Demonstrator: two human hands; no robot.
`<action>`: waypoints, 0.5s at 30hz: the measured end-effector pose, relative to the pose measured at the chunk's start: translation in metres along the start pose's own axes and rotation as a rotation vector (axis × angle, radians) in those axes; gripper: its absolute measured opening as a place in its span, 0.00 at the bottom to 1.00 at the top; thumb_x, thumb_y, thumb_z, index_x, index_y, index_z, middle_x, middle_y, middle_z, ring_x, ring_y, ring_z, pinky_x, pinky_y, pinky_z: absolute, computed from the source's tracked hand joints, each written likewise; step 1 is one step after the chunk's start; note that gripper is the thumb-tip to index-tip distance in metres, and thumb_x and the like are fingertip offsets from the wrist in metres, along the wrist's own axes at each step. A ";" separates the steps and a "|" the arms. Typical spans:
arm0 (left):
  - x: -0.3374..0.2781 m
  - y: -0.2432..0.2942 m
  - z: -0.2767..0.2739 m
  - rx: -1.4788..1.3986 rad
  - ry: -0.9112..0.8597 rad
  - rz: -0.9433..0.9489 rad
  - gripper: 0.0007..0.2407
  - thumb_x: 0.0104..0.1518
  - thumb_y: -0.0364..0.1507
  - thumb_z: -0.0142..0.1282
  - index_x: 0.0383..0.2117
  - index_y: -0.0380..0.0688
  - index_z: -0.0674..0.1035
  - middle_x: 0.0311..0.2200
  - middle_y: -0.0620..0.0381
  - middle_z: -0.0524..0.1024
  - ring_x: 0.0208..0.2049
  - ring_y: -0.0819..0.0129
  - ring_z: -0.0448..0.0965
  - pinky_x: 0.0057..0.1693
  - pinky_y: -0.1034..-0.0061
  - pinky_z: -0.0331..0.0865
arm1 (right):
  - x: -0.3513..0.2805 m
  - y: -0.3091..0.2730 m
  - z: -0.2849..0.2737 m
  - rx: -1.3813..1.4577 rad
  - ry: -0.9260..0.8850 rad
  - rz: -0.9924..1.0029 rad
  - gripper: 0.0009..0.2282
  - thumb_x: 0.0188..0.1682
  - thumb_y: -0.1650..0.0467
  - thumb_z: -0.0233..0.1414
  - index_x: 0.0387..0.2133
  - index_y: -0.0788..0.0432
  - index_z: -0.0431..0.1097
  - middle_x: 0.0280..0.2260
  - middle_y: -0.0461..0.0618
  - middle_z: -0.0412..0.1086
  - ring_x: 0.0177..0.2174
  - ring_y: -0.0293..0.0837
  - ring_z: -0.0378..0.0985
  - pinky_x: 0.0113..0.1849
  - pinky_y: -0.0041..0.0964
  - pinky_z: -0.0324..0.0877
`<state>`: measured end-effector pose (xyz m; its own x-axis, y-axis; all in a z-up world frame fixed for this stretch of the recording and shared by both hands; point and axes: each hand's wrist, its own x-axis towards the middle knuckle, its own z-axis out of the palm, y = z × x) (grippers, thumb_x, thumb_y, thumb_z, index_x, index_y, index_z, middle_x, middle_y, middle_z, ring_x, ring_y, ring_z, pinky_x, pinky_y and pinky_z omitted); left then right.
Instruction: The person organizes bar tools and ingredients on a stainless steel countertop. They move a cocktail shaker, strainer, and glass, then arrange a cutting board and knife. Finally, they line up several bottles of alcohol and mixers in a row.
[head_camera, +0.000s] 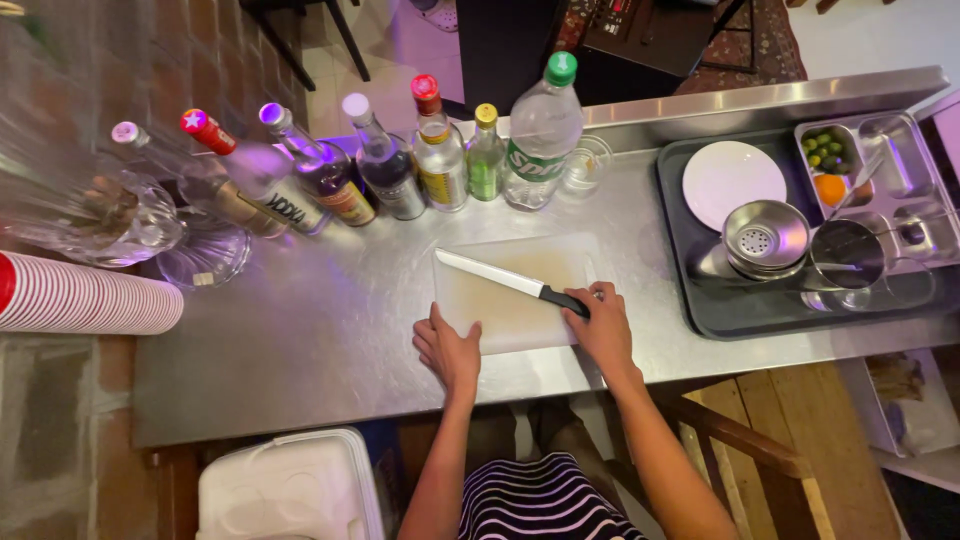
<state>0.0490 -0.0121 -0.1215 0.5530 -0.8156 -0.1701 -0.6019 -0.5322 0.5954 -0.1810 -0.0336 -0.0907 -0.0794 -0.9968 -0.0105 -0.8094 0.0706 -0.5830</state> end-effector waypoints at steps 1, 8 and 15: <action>-0.006 0.004 0.005 -0.002 0.001 0.003 0.38 0.42 0.33 0.74 0.63 0.43 0.66 0.51 0.47 0.65 0.56 0.45 0.62 0.57 0.49 0.61 | -0.003 0.004 -0.006 -0.001 0.004 -0.001 0.16 0.43 0.67 0.61 0.47 0.47 0.78 0.49 0.54 0.65 0.46 0.57 0.69 0.48 0.47 0.69; -0.042 0.034 0.034 -0.023 -0.104 0.000 0.41 0.41 0.32 0.74 0.65 0.43 0.62 0.52 0.48 0.62 0.56 0.47 0.61 0.58 0.51 0.60 | -0.024 0.037 -0.035 -0.127 0.062 0.083 0.17 0.43 0.67 0.61 0.48 0.48 0.76 0.50 0.54 0.65 0.47 0.57 0.69 0.46 0.49 0.69; -0.068 0.073 0.043 -0.014 -0.201 0.043 0.43 0.39 0.28 0.73 0.67 0.45 0.58 0.55 0.47 0.60 0.57 0.47 0.59 0.59 0.51 0.58 | -0.034 0.070 -0.053 -0.179 0.135 0.117 0.18 0.42 0.66 0.61 0.49 0.49 0.75 0.50 0.54 0.66 0.47 0.56 0.68 0.46 0.50 0.68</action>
<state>-0.0576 -0.0051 -0.1003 0.4001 -0.8671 -0.2969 -0.6135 -0.4940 0.6160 -0.2656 0.0072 -0.0875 -0.2458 -0.9682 0.0464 -0.8792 0.2026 -0.4313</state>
